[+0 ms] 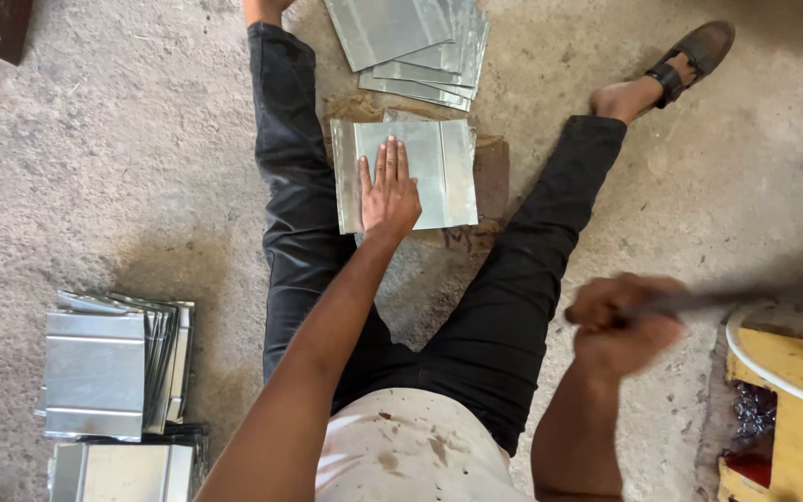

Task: The person sits on the floor and uses a hammer to strike a metal sheet placed on a wooden block. They repeatedly hit the sheet to flatten it, then flip it over to work on the other side. After finishing one sheet, they pick up another from a nearby stack and continue the process.

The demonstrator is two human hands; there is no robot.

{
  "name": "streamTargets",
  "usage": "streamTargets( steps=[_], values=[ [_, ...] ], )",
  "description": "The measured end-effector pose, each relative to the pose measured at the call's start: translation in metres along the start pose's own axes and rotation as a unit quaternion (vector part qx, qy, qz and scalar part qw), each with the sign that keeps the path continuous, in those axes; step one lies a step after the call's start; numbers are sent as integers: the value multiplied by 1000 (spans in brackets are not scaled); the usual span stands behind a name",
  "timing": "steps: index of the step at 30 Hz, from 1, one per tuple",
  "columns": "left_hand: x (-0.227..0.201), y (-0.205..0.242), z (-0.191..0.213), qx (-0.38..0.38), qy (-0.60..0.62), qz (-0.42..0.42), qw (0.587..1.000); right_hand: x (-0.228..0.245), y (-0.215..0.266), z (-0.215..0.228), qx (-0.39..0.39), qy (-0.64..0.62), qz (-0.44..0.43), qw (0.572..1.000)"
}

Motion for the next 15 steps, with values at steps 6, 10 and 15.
streamTargets(
  steps=[6, 10, 15],
  values=[
    [3, -2, -8, 33, -6, 9, 999, -34, 33, -12, -69, 134, 169, 974],
    [0, -3, -9, 32, -8, 19, 999, -165, 69, -44, 122, 334, -147, 923],
    [0, -1, -11, 43, -12, 20, 999, -154, 52, -26, 86, 121, -342, 928]
  ],
)
Point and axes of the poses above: each hand's wrist, its own y-axis away from the middle knuckle, its own z-axis out of the back of the hand, x = y × z, the point moved 9 cm from there along -y, towards the middle knuckle, and after that the axes turned 15 degrees about x, right-handed, at the moved point
